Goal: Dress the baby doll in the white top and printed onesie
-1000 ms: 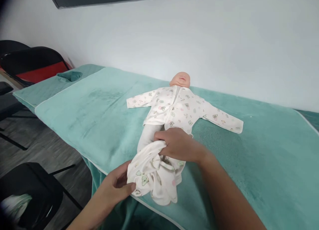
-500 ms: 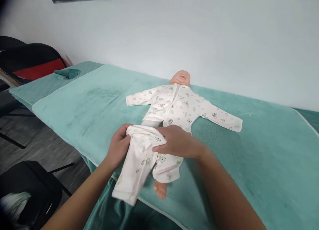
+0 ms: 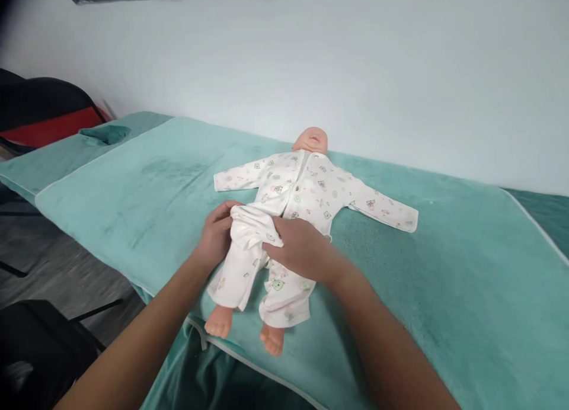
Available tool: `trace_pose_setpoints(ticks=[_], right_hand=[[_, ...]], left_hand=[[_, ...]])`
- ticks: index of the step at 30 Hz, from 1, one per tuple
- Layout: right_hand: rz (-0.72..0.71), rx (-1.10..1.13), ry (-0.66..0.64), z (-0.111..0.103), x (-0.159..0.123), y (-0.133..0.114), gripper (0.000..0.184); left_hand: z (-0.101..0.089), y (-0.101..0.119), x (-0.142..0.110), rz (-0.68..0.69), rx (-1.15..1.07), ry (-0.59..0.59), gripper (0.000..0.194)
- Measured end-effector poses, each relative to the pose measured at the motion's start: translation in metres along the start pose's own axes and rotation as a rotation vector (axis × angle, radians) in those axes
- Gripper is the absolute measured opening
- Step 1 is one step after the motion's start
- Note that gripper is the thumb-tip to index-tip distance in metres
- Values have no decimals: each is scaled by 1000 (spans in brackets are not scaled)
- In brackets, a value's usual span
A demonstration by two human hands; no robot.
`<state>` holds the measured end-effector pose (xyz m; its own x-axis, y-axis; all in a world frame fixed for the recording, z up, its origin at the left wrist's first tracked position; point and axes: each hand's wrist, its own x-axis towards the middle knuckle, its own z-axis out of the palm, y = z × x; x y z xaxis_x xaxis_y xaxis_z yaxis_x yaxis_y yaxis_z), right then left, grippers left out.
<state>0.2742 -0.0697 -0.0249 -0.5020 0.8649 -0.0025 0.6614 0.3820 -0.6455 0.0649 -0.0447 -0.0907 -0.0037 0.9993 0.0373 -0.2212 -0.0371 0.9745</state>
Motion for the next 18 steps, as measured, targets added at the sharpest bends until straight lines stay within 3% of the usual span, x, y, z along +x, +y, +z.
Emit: trace_pose_setpoints(ticks=[3,5,9,12,13,15,18], right_hand=[[-16,137,-48,-13,-7,1,25],[-8,208,10,-20,-12,3,30],[17,391,382,-23,-21,12,38],[103,247,663,-19,-21,24,33],[119,128,683,-17,-20,27,29],[97,-123,599,-13,-16,31,24],[51,-387,448,-6,-12,30,21]], left_hand=[[-7,11,-1,-79,-149,-84,21],[-7,21,3,-107,-54,-82,29],[7,41,13,-70,367,-185,32],[19,54,19,128,654,-355,40],[24,57,19,204,756,-407,45],[32,60,20,301,944,-463,51],[45,57,17,341,1163,-414,51]])
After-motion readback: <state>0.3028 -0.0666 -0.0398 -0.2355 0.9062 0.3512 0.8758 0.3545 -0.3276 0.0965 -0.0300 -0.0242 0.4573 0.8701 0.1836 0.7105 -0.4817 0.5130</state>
